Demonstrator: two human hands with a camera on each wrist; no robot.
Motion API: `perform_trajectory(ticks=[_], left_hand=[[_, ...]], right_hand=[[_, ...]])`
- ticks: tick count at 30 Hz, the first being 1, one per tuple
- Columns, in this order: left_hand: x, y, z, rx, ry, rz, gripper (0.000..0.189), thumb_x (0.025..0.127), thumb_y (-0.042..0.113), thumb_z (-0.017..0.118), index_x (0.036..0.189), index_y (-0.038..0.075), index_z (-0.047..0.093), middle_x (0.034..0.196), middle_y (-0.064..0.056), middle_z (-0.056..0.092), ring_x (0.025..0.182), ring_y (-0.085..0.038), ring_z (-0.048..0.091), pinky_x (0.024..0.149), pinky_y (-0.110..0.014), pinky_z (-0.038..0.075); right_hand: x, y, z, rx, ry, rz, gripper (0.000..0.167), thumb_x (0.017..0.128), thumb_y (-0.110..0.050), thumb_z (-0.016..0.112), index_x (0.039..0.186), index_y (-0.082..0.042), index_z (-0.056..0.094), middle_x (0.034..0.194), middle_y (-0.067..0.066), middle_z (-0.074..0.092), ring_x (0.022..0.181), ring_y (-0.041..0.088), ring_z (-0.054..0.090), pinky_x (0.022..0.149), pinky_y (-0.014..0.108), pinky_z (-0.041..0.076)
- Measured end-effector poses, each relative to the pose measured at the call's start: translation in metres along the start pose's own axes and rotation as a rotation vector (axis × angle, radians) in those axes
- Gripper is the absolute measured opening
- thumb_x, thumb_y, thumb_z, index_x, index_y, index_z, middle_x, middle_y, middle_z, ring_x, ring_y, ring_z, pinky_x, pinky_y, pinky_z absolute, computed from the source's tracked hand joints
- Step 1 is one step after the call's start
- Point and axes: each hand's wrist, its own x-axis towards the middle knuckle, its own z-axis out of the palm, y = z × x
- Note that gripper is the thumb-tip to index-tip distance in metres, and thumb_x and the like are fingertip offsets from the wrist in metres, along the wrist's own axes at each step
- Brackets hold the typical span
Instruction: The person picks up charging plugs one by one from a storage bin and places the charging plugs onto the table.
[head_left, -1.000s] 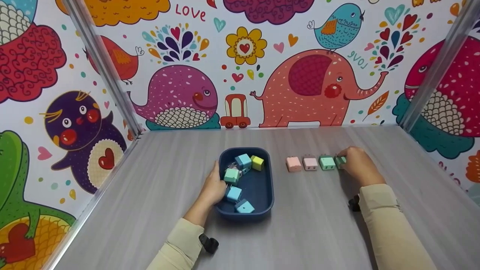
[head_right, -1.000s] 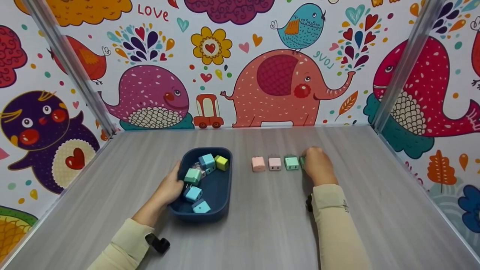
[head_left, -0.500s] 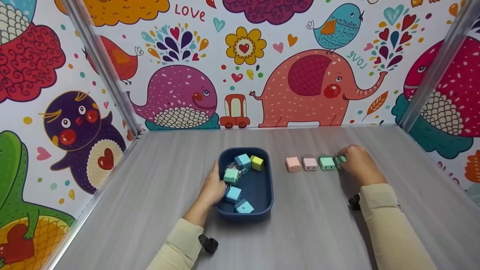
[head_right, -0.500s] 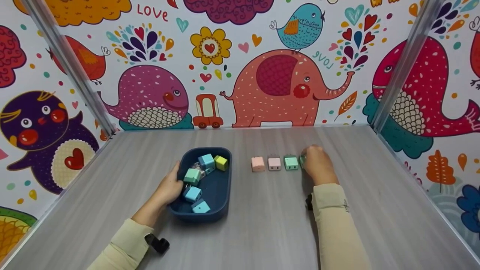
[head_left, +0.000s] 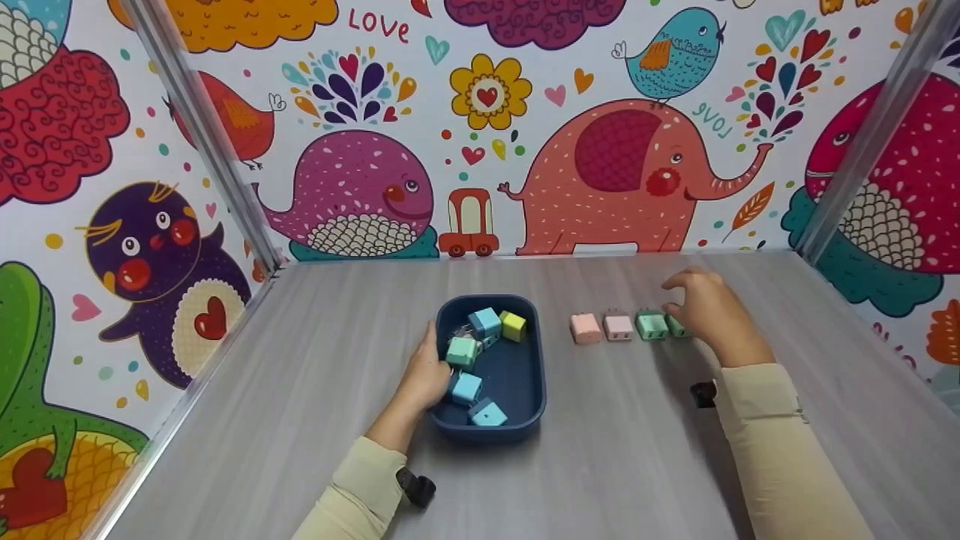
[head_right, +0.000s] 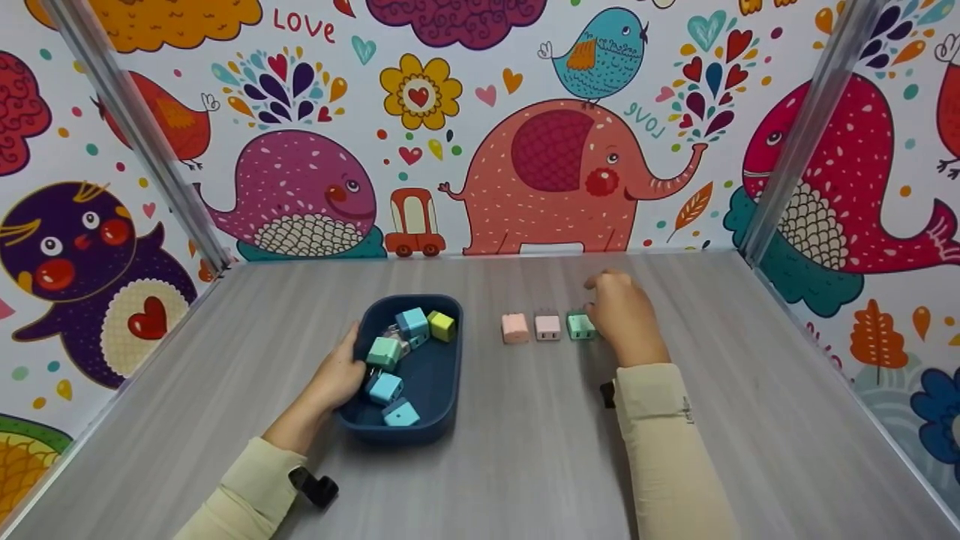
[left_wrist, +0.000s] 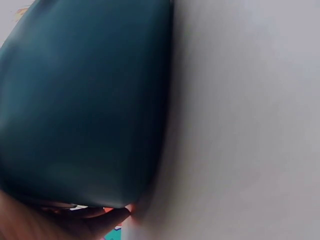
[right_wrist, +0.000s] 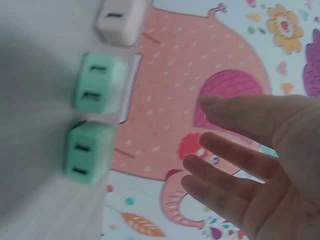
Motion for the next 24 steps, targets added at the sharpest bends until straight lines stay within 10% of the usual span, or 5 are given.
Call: perform_trajectory(ticks=[24], left_hand=[[0.0, 0.002, 0.0, 0.004, -0.014, -0.017, 0.079, 0.096, -0.012, 0.039, 0.168, -0.006, 0.008, 0.173, -0.029, 0.016, 0.161, -0.043, 0.017, 0.128, -0.057, 0.021]], right_hand=[[-0.044, -0.123, 0.031, -0.007, 0.078, -0.455, 0.033, 0.085, -0.008, 0.09, 0.117, -0.002, 0.081, 0.118, 0.014, 0.073, 0.106, 0.03, 0.074, 0.089, 0.044, 0.063]])
